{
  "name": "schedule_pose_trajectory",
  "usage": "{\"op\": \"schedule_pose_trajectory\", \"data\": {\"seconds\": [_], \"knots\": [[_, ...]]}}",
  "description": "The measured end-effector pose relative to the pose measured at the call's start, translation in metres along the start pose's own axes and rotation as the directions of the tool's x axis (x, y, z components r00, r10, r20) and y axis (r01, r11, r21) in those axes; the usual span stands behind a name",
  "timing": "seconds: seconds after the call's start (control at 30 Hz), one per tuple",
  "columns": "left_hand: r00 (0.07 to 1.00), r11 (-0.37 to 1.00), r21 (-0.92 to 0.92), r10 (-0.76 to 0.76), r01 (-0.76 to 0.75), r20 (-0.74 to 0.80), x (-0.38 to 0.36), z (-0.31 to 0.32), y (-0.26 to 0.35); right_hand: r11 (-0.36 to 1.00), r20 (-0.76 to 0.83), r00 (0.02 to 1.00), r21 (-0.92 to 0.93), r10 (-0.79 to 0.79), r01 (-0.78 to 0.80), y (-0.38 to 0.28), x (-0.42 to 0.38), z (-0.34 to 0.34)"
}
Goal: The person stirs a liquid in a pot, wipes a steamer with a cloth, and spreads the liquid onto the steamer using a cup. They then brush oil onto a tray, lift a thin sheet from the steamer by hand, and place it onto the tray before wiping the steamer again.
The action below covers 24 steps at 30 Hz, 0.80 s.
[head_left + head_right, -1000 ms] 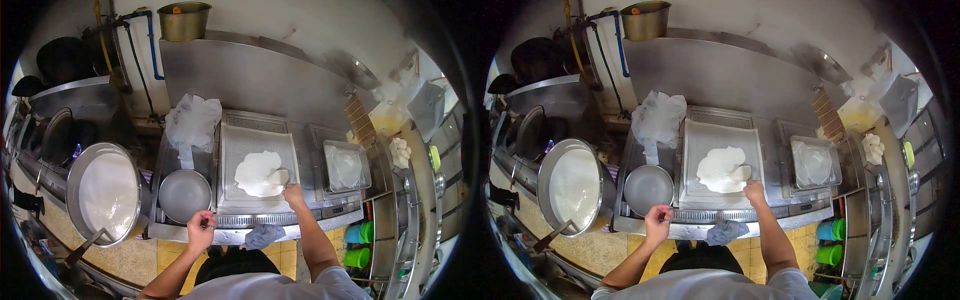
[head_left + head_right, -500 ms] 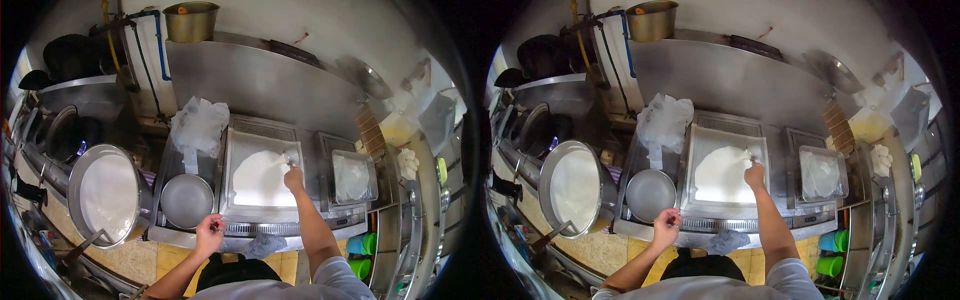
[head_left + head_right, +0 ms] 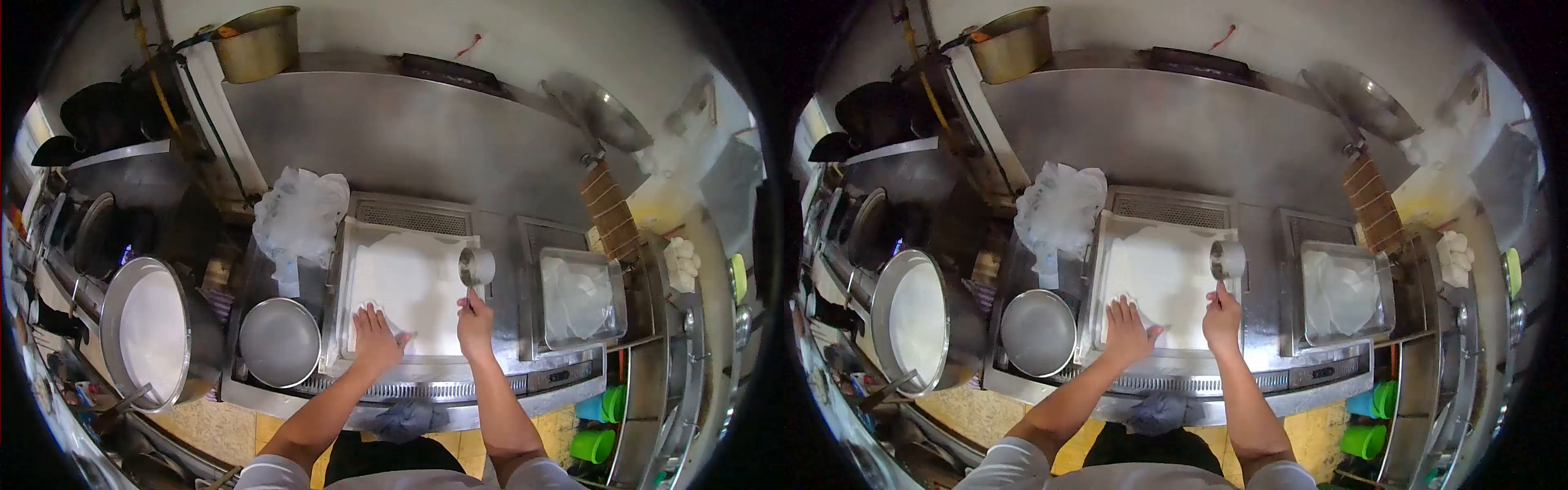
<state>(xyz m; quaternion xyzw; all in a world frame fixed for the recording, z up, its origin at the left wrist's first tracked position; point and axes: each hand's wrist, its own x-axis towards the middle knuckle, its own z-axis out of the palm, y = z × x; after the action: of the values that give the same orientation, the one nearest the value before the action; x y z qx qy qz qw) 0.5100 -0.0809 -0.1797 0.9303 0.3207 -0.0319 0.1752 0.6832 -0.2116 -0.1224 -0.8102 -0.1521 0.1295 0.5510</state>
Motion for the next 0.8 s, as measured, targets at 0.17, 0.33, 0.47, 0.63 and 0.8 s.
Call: {"op": "schedule_pose_trajectory", "data": {"seconds": [0.17, 0.33, 0.47, 0.63, 0.8], "knots": [[0.992, 0.993, 0.054, -0.104, 0.108, -0.072, 0.078, -0.011, 0.009, 0.97, 0.083, 0.986, 0.184, 0.144, -0.157, -0.012, -0.033, -0.03], [0.973, 0.983, 0.048, -0.165, 0.175, -0.159, 0.138, -0.011, 0.016, 0.96, 0.142, 0.981, 0.231, 0.13, -0.161, -0.028, -0.05, -0.058], [0.974, 0.988, 0.036, -0.144, 0.152, -0.174, 0.164, -0.007, 0.041, 0.959, 0.178, 0.976, 0.233, 0.122, -0.162, -0.019, -0.054, -0.078], [0.988, 0.991, 0.129, -0.005, 0.025, -0.156, 0.185, 0.013, 0.099, 0.96, 0.225, 0.967, 0.222, 0.119, -0.17, -0.021, -0.057, -0.1], [0.977, 0.986, 0.048, 0.166, -0.161, -0.132, 0.172, 0.024, 0.143, 0.955, 0.267, 0.952, 0.213, 0.148, -0.208, -0.011, -0.057, -0.113]]}}
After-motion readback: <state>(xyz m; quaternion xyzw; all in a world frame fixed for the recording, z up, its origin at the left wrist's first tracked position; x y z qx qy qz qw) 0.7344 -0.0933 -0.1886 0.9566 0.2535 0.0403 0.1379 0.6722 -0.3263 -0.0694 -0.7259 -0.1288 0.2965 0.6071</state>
